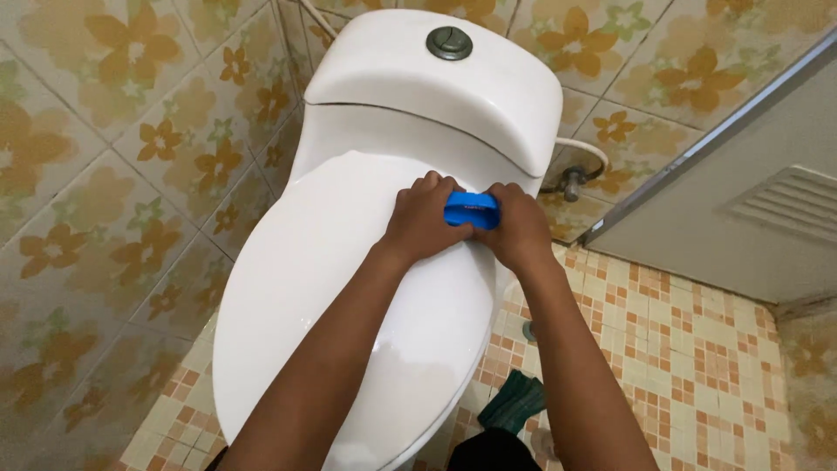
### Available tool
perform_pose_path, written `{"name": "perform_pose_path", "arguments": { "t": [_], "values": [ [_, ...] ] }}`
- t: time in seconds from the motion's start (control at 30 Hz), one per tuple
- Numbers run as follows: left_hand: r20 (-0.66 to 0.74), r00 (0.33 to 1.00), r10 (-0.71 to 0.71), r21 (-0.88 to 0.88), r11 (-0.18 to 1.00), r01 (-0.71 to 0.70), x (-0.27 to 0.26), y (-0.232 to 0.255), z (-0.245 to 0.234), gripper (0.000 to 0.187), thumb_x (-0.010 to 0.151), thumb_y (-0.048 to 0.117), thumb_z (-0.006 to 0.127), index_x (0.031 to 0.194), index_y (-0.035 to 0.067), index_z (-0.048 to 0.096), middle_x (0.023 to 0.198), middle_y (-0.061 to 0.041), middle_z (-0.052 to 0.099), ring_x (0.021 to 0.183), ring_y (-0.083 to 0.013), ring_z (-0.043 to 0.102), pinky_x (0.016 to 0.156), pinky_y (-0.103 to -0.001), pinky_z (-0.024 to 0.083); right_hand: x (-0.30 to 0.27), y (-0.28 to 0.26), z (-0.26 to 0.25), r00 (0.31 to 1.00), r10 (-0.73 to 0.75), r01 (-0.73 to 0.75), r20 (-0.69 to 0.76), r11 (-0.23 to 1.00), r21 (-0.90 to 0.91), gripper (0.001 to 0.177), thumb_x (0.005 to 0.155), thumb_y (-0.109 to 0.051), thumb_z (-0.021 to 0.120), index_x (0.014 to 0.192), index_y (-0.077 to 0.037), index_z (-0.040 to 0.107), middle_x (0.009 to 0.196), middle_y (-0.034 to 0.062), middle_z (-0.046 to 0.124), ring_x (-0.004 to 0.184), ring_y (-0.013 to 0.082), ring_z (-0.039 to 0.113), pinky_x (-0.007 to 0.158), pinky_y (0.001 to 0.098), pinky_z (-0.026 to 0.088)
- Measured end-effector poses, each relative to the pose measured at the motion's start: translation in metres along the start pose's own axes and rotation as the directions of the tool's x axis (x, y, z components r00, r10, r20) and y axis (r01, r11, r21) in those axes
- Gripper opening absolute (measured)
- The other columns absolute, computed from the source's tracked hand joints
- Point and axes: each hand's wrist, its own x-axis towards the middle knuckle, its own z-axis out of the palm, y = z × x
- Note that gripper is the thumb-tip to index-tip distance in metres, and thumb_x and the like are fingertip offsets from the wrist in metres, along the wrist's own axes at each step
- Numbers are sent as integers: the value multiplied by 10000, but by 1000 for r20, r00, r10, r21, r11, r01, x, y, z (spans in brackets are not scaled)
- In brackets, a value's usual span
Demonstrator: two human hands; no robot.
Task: Cleaning the exterior surface and lid of a toilet using cleaning spray, sponges, and a brush.
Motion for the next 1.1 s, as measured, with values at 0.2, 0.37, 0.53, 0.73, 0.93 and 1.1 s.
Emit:
{"name": "perform_pose_path", "arguments": {
  "t": [0.2,0.37,0.53,0.73,0.93,1.1],
  "values": [
    [33,999,-26,-29,999,27,-18,13,-6,573,679,382,855,1157,130,663,1109,-83,603,1080,-275,591,953,-449,439,-19,-8,-2,997,75,-74,30,997,-26,475,663,-243,940,1028,-74,687,1002,149,656,919,361,655,791,474,527],
    [72,997,-8,-16,1000,9,-32,22,-5,573,683,372,850,1168,134,662,1112,-84,595,1075,-275,585,956,-451,432,-43,-2,-3,999,31,-30,-8,998,55,444,672,-208,920,1023,-67,689,997,154,665,935,372,650,799,469,524],
    [92,996,13,-13,1000,-12,-49,32,0,562,688,371,846,1163,132,665,1105,-83,598,1069,-273,586,958,-454,430,-68,0,-5,998,-10,13,-66,999,46,472,633,-187,932,1008,-45,684,988,176,655,962,390,622,810,474,513],
    [114,992,47,-12,999,-46,-67,52,8,544,677,382,840,1128,126,677,1084,-94,600,1051,-286,591,920,-454,453,-101,-7,-18,989,147,-148,15,984,99,476,665,-203,914,1050,-50,679,1059,148,666,983,359,649,822,458,536],
    [214,973,91,-12,996,-91,-92,80,20,551,675,400,833,1127,127,675,1065,-107,594,1041,-299,587,923,-481,433,-154,9,-19,967,253,-254,20,965,67,552,680,-273,931,1120,-69,668,1082,142,672,979,345,665,833,455,547],
    [250,946,208,10,976,-218,-134,99,34,578,664,428,817,1124,111,669,1084,-119,597,1071,-326,583,909,-509,409,-204,14,-28,887,424,-453,184,877,163,581,659,-292,941,1139,-90,683,1049,128,751,955,317,741,829,420,584]
  ]
}}
